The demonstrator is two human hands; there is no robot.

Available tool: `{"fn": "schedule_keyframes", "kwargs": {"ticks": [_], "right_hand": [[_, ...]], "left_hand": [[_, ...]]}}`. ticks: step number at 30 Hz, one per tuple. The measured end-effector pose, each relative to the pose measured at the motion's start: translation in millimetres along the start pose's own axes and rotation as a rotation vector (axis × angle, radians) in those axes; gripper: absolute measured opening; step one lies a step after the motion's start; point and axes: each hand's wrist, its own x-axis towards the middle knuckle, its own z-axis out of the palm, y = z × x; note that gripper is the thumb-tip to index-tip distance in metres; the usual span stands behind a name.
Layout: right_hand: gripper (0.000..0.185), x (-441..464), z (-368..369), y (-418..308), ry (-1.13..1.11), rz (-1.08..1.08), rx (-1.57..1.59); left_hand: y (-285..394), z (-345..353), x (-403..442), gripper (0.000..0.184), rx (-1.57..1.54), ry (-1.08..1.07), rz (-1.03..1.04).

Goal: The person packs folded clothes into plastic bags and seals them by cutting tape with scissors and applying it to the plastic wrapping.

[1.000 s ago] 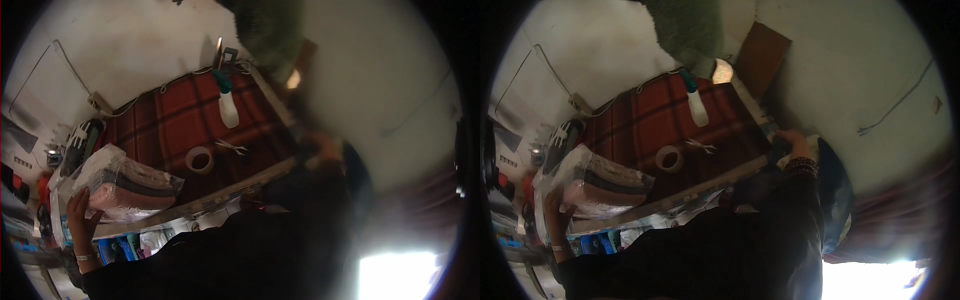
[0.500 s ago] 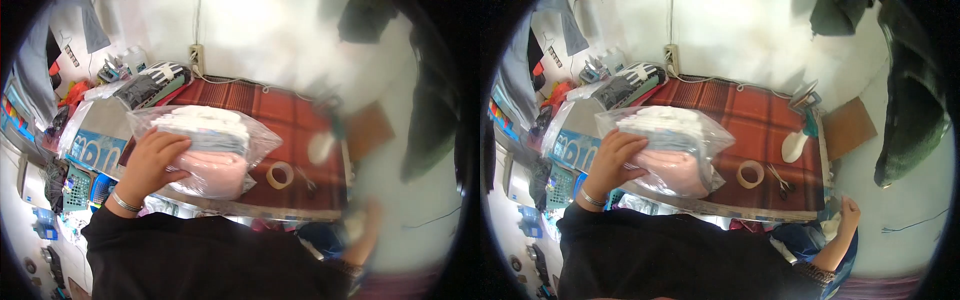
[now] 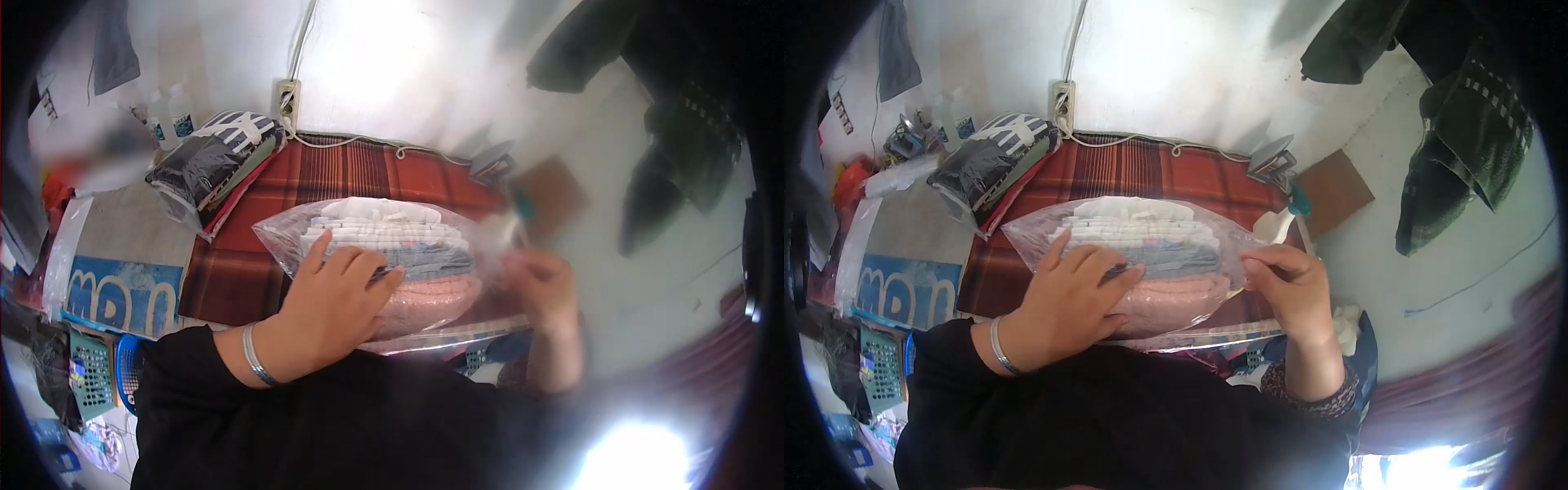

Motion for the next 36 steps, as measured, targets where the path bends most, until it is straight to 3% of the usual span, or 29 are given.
{"fn": "schedule_keyframes", "kwargs": {"ticks": [3, 5, 6, 7, 9, 10, 19, 29, 36], "right_hand": [[0.018, 5, 28, -26, -0.103, 0.120, -0.032], [0.026, 12, 39, -42, -0.396, 0.388, 0.253], [0.038, 15, 44, -37, -0.483, 0.421, 0.314], [0.038, 17, 47, -37, -0.474, 0.423, 0.311], [0.047, 20, 59, -39, -0.713, 0.467, 0.652], [0.054, 20, 63, -36, -0.723, 0.531, 0.646], [0.054, 19, 48, -12, -0.627, 0.768, 0.674], [0.051, 17, 50, -14, -0.594, 0.811, 0.570], [0.053, 15, 53, -22, -0.557, 0.845, 0.466]], "left_hand": [[-6, 8, -3, 0.057, 0.042, 0.046, 0.077], [-8, 12, -5, 0.057, 0.059, 0.086, 0.116], [-8, 13, -5, 0.057, 0.059, 0.116, 0.117], [-8, 15, -5, 0.058, 0.059, 0.147, 0.117], [-9, 17, -6, 0.055, 0.061, 0.163, 0.122], [-9, 18, -7, 0.053, 0.072, 0.176, 0.120], [-12, 21, -10, 0.036, 0.023, 0.201, 0.103], [-12, 20, -11, 0.037, 0.026, 0.185, 0.094], [-9, 17, -12, 0.052, 0.006, 0.182, 0.079]]}}
